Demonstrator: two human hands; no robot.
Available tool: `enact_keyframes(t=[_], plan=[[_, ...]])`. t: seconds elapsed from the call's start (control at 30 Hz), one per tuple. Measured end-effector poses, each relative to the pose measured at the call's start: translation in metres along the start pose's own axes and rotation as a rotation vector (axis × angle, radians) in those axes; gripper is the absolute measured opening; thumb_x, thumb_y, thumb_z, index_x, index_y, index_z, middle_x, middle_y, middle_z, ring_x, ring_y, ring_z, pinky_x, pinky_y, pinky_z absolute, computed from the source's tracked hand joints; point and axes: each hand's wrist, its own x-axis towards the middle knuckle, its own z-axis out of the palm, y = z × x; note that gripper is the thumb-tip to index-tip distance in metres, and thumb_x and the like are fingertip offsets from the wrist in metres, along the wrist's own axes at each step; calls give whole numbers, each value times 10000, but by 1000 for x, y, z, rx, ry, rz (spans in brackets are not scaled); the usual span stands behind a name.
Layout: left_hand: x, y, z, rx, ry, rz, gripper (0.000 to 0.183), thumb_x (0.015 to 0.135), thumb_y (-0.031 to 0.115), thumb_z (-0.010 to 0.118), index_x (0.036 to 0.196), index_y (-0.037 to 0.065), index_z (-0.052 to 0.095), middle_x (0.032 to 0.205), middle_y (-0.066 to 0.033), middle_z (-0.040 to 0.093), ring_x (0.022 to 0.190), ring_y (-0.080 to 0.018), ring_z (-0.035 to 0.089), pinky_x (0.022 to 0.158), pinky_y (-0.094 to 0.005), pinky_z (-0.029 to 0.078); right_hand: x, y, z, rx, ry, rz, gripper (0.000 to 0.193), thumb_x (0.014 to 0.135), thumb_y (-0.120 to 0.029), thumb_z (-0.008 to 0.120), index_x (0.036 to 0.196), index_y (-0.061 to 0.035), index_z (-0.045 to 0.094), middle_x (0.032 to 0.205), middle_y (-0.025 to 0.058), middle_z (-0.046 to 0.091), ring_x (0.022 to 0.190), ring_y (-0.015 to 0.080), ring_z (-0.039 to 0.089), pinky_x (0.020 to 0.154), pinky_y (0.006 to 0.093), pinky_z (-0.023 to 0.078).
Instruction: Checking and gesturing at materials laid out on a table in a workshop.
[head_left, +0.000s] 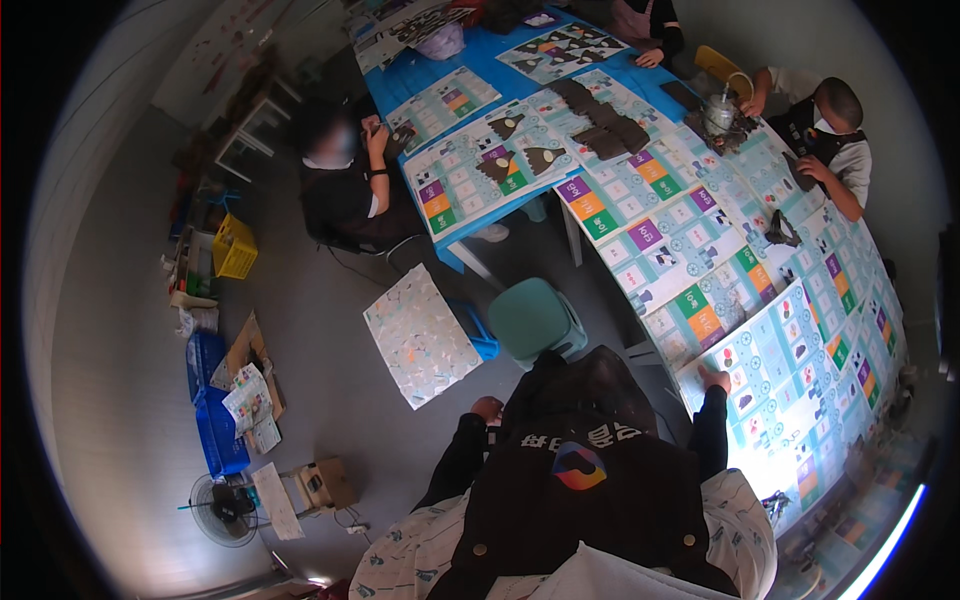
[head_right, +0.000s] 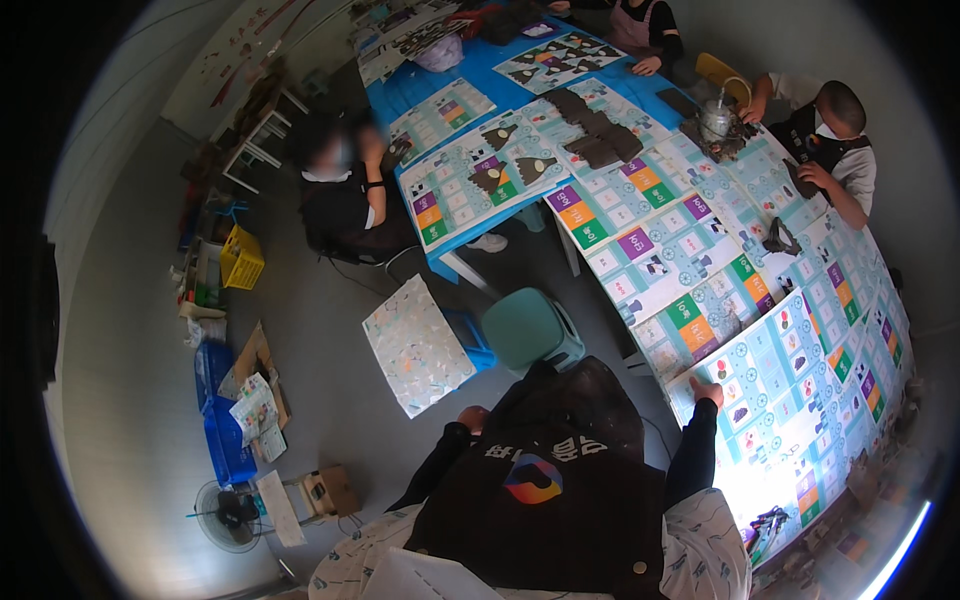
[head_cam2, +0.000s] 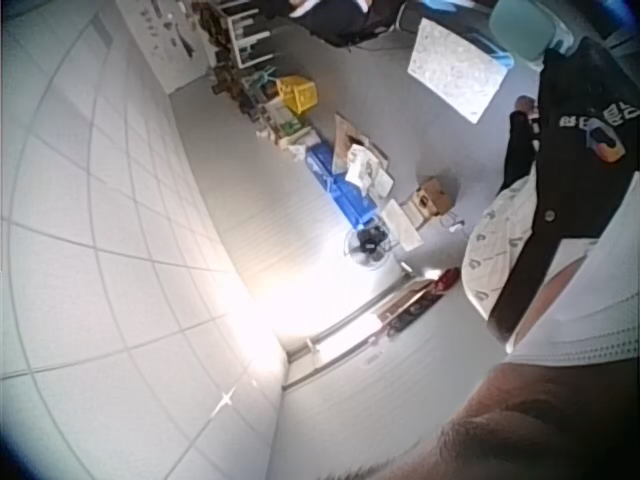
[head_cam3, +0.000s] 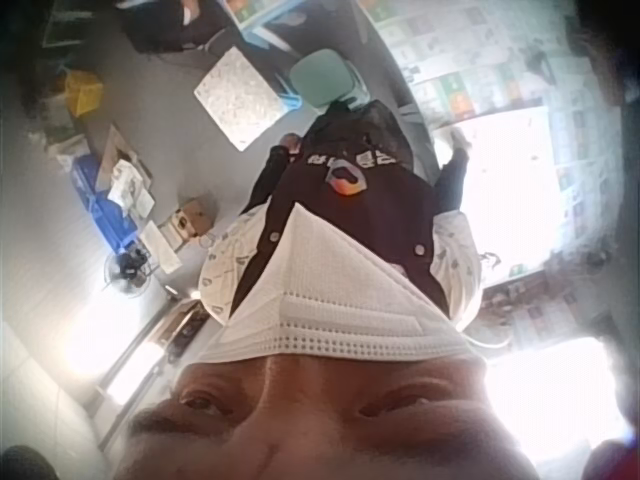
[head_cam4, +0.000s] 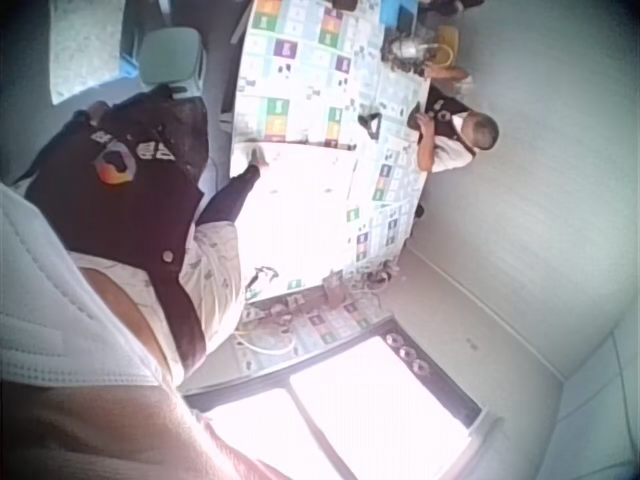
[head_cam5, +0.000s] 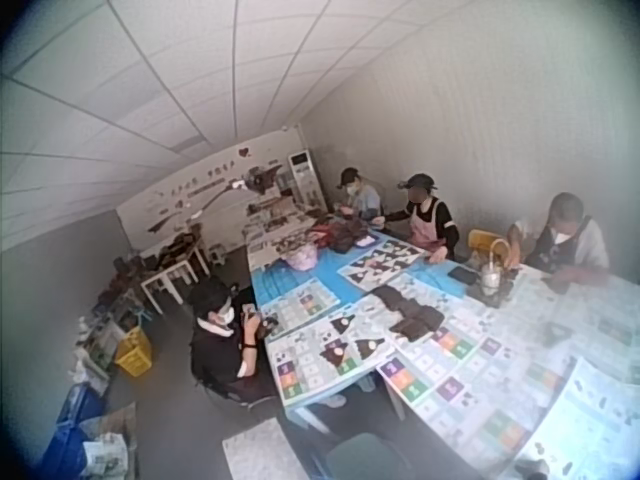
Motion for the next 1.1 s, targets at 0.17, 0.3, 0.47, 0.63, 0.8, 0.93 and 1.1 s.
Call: enact_keyframes(t=[0.17,0.3,0.47,0.63,0.8,0.93,1.1], plan=[[4,-8,7,-36,28,40,238,559,284,524,665,80,581,677,-150,551,660,-319,525,587,-395,414,9,7,7,-26,32,-8,673,506,-494,622,871,63,528,874,178,545,834,260,526,741,313,395],[4,-2,1,43,16,64,136,602,136,485,659,51,574,663,-121,561,662,-275,542,591,-352,426,13,9,10,-30,29,4,672,505,-495,622,872,60,529,875,177,545,837,264,525,747,315,392],[7,-14,14,3,-6,46,241,547,283,529,686,94,582,690,-144,553,668,-318,525,591,-400,414,12,7,9,-41,29,0,668,508,-495,621,869,60,530,877,177,544,841,262,524,750,315,391],[12,-20,22,27,35,50,241,552,289,530,686,95,584,686,-145,553,661,-321,524,588,-402,413,13,9,9,-33,12,-6,659,513,-491,620,869,57,531,879,174,544,838,258,526,747,310,395],[13,-22,24,25,22,56,239,555,288,530,685,95,584,689,-144,554,668,-318,525,595,-399,414,6,2,2,-13,-19,11,602,540,-425,635,887,54,523,917,186,526,879,264,507,765,320,386],[13,-24,29,26,35,77,235,552,285,533,683,97,585,691,-143,554,668,-317,524,596,-395,414,7,1,3,-36,-7,16,601,539,-428,636,886,50,526,913,184,528,879,262,507,764,320,386],[4,-3,10,67,34,82,181,574,220,516,668,78,577,687,-133,555,675,-299,530,603,-377,420,3,1,0,-15,-12,10,598,539,-423,640,888,48,526,913,181,530,878,259,508,765,319,385]])
